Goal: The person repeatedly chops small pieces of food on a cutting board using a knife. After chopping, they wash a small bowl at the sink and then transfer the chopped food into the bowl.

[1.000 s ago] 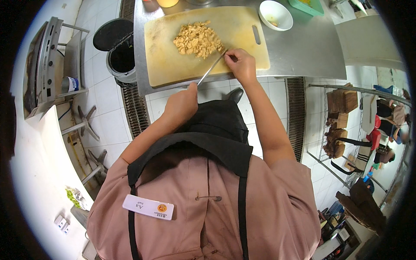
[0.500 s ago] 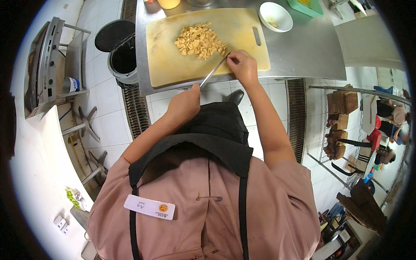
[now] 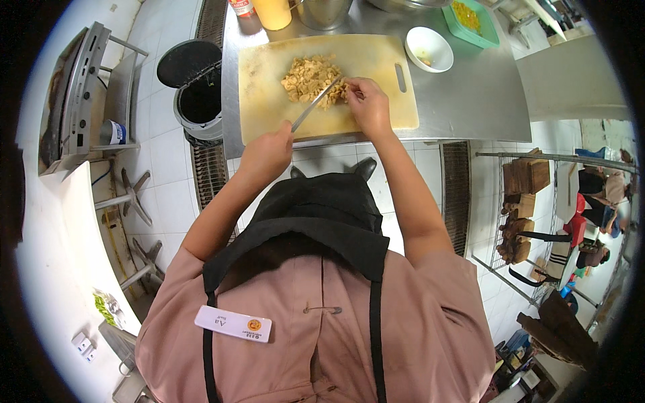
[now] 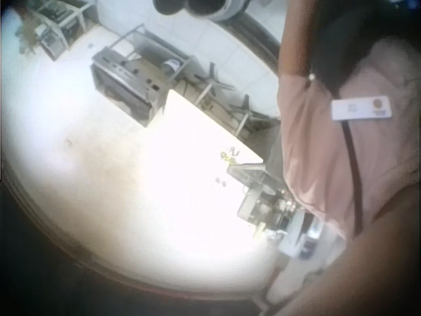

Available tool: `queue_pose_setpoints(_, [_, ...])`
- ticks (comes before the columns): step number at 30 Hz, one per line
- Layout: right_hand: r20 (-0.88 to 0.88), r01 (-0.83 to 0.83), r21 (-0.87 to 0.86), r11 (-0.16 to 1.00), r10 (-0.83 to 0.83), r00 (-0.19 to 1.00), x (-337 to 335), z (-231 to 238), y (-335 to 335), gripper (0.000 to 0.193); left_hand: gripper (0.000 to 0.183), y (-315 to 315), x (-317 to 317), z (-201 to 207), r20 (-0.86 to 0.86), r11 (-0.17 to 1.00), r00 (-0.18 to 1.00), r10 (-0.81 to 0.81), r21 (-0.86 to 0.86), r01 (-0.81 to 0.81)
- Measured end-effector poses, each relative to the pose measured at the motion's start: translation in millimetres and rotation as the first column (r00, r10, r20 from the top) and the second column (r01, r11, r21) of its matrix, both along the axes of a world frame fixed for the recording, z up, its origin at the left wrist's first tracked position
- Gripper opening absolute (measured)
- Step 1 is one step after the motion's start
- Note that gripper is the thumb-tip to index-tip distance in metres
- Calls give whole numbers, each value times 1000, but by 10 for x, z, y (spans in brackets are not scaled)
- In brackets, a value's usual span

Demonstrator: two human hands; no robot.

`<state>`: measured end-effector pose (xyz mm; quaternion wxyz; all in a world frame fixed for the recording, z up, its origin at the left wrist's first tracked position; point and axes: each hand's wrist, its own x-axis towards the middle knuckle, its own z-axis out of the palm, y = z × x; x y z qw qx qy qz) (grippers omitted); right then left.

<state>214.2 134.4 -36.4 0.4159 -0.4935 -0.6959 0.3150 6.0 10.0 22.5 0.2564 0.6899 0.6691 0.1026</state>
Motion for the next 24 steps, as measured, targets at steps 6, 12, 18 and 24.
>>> queue_pose_setpoints(6, [125,-41,29,999,37,991,27,168,41,22,15,-102,-93,36,26,995,998,63,76,-65])
queue_pose_setpoints(12, [138,-159,34,987,153,979,135,137,10,29,17,-228,-101,-19,96,983,984,152,90,-161])
queue_pose_setpoints(18, [233,-248,69,966,225,946,210,171,-8,27,19,-342,-121,-112,89,975,972,219,10,-221])
queue_pose_setpoints(24, [268,-312,88,946,279,922,254,379,99,26,21,-403,-87,-170,174,962,952,250,69,-265])
